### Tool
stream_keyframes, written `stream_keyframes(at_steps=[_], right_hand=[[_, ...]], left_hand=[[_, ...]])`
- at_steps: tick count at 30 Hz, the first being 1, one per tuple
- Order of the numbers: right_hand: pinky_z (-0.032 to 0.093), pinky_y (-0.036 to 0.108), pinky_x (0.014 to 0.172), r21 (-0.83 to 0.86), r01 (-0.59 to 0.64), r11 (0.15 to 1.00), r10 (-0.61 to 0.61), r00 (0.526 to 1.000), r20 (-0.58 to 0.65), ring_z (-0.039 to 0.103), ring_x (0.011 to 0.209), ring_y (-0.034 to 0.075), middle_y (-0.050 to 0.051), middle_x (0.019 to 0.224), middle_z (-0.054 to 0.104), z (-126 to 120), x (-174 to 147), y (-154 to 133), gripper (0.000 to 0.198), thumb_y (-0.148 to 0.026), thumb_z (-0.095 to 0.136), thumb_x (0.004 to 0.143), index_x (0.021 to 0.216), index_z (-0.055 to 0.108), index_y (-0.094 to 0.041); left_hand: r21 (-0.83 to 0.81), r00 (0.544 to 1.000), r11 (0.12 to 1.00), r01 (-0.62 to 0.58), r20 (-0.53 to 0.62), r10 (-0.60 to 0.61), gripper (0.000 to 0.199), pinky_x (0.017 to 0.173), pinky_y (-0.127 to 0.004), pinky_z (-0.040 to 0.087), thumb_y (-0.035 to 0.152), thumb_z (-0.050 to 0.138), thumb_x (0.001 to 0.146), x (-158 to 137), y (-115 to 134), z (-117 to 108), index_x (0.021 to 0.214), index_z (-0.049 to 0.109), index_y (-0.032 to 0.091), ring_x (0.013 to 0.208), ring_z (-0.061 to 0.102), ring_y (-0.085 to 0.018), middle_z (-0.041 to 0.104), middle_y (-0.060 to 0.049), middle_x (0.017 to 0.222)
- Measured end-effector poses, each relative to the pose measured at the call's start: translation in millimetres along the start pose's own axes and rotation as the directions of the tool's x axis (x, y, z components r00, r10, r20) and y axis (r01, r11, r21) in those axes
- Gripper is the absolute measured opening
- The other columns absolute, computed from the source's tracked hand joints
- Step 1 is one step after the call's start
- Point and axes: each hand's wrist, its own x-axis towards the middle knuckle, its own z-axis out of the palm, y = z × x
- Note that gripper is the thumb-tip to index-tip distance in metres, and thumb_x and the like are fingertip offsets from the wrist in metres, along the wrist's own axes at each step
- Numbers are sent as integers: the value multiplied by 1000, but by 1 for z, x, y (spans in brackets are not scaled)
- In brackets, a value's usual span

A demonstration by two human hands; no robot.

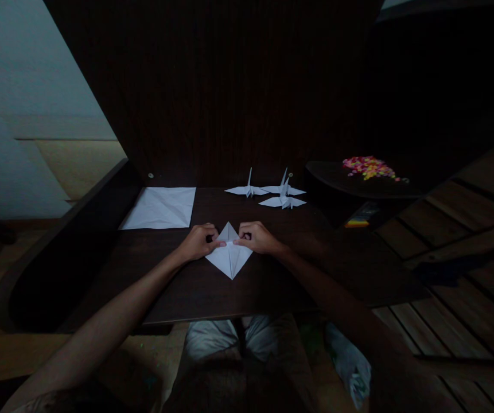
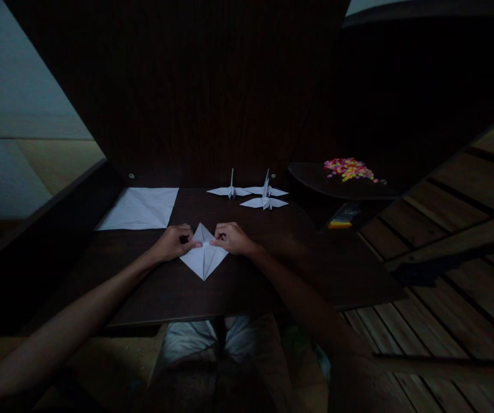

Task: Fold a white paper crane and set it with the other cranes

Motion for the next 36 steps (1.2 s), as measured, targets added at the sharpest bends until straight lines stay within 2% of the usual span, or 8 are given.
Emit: stream_keyframes(at_steps=[11, 17, 21, 28, 32, 36], right_hand=[[31, 21, 53, -19, -47, 999, 47, 999, 0, 44, 55, 9, -2, 62, 51, 2, 3, -4, 19, -20, 68, 73, 58, 57, -14], [28, 22, 53, -101, -39, 994, 43, 999, 31, 45, 55, 9, -2, 61, 53, 1, 8, -5, 20, -18, 70, 72, 57, 57, -14], [27, 22, 54, -136, -71, 988, 77, 996, 36, 45, 56, 8, -1, 63, 55, 2, 8, -6, 18, -18, 72, 72, 59, 60, -13], [29, 21, 54, -109, -123, 986, 123, 992, -4, 47, 58, 9, -1, 66, 56, 3, 6, -7, 15, -20, 73, 72, 63, 64, -13], [30, 21, 54, -100, -161, 982, 163, 986, 16, 47, 57, 8, -1, 66, 55, 0, 6, -9, 15, -22, 73, 72, 66, 65, -12], [31, 20, 53, -84, -171, 982, 174, 984, 38, 47, 57, 8, -2, 68, 54, -1, 4, -13, 19, -25, 78, 67, 66, 63, -12]], left_hand=[[5, 1000, 1000, 25, 0, -25, 26, 56, -23, 37, 36, 65, 78, -1, 3, 0, 63, 58, 16, 60, 49, -12, 52, 1, 64], [-90, 999, 995, 38, 13, -37, 24, 66, -25, 43, 38, 66, 78, 2, 11, 1, 71, 66, 15, 70, 56, -15, 62, -3, 74], [-62, 998, 997, 50, -34, -53, 27, 62, -25, 42, 38, 62, 82, 3, 7, 4, 69, 68, 15, 66, 56, -15, 64, -3, 68], [-14, 999, 1000, 27, -40, -28, 26, 61, -25, 43, 38, 64, 81, 3, 7, 3, 70, 69, 16, 65, 58, -16, 65, -4, 68], [-12, 999, 999, 33, 12, -32, 27, 67, -27, 45, 42, 67, 78, 0, 9, 1, 73, 68, 16, 72, 59, -18, 66, -4, 72], [45, 999, 998, 48, 16, -48, 32, 73, -30, 47, 43, 73, 72, -8, 10, 2, 87, 69, 16, 79, 60, -21, 68, -6, 85]])
